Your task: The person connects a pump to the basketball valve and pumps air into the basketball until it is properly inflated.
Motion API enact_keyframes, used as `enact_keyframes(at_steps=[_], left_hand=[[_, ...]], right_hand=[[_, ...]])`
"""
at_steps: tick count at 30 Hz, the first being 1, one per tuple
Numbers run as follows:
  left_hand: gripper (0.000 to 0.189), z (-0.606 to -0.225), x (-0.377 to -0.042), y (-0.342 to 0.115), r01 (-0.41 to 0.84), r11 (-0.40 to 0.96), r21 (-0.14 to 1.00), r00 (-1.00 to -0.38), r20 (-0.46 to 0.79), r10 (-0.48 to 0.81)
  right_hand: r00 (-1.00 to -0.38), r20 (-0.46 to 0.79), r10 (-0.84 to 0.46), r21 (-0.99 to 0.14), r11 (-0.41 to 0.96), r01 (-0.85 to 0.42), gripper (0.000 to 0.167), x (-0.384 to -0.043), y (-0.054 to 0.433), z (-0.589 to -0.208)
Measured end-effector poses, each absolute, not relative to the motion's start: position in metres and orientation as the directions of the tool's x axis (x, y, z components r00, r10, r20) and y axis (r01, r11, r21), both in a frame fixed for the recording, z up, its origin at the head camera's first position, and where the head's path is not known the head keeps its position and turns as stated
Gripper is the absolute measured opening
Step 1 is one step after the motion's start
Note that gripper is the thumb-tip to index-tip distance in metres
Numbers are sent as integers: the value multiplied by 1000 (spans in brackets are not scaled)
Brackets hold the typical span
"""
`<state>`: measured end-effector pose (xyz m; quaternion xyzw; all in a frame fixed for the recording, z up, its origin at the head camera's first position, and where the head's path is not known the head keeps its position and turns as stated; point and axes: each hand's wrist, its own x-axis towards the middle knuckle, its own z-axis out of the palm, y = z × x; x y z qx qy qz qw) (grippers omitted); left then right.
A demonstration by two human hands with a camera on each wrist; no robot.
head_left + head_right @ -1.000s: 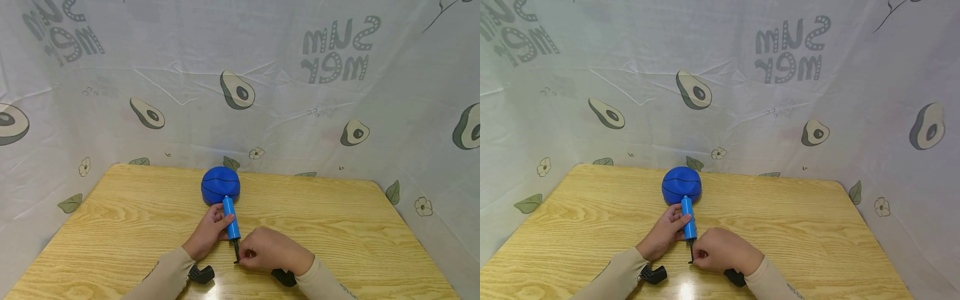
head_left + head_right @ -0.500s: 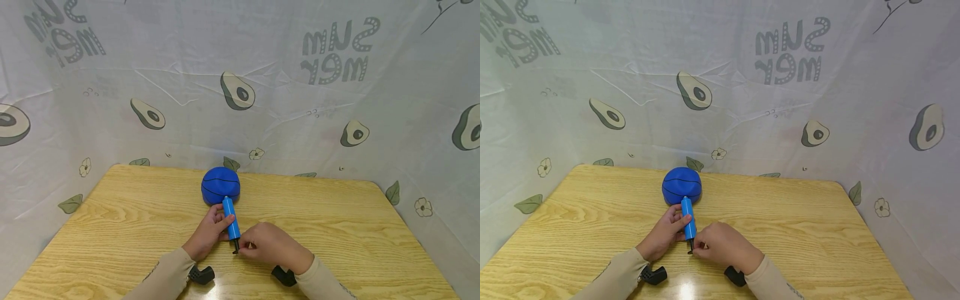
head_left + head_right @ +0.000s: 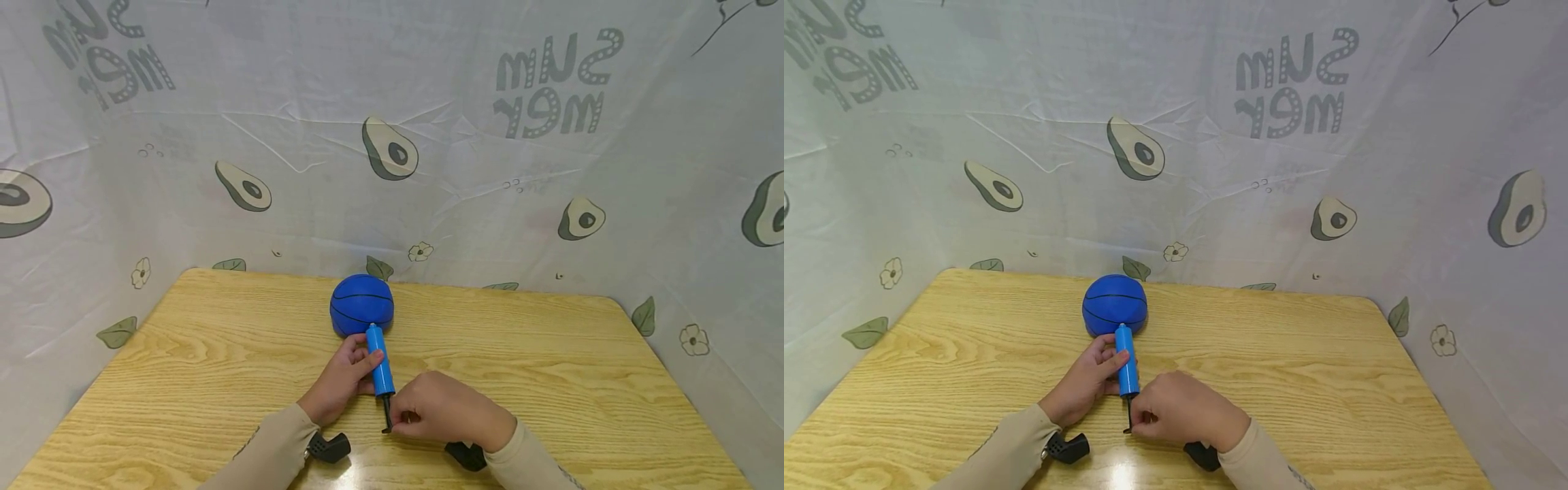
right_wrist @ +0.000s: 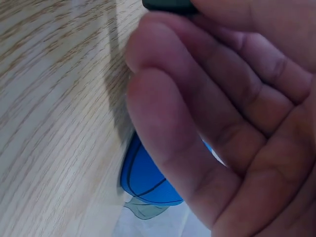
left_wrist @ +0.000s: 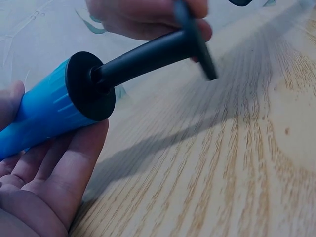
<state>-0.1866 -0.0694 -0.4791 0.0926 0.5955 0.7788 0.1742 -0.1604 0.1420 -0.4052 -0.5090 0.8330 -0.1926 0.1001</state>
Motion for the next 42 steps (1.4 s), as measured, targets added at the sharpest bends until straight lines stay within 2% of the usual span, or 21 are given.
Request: enact_keyframes(at_steps=[11, 14, 21, 29, 32, 42], left_hand=[[55, -480, -187, -70, -161, -228, 960, -929, -70, 363], [56, -480, -188, -71, -166, -223, 961, -930, -78, 359], [59, -479, -188, -71, -179, -212, 961, -928, -93, 360], [57, -475, -186, -71, -185, -203, 961, -918, -96, 385], [58, -473, -186, -71, -184, -204, 961, -915, -92, 392], [52, -479, -188, -70, -172, -228, 958, -912, -67, 405]], right_hand=[[-367, -87, -926, -508, 358, -783, 17, -157, 140, -409], [-394, -77, -916, -496, 378, -782, 15, -157, 139, -408], [-542, -22, -840, -445, 494, -747, 16, -157, 135, -405], [-641, 30, -767, -478, 553, -683, 14, -160, 139, -406], [-639, 27, -768, -480, 551, -683, 12, -160, 139, -406], [-570, 24, -822, -431, 506, -747, 14, -162, 143, -406]])
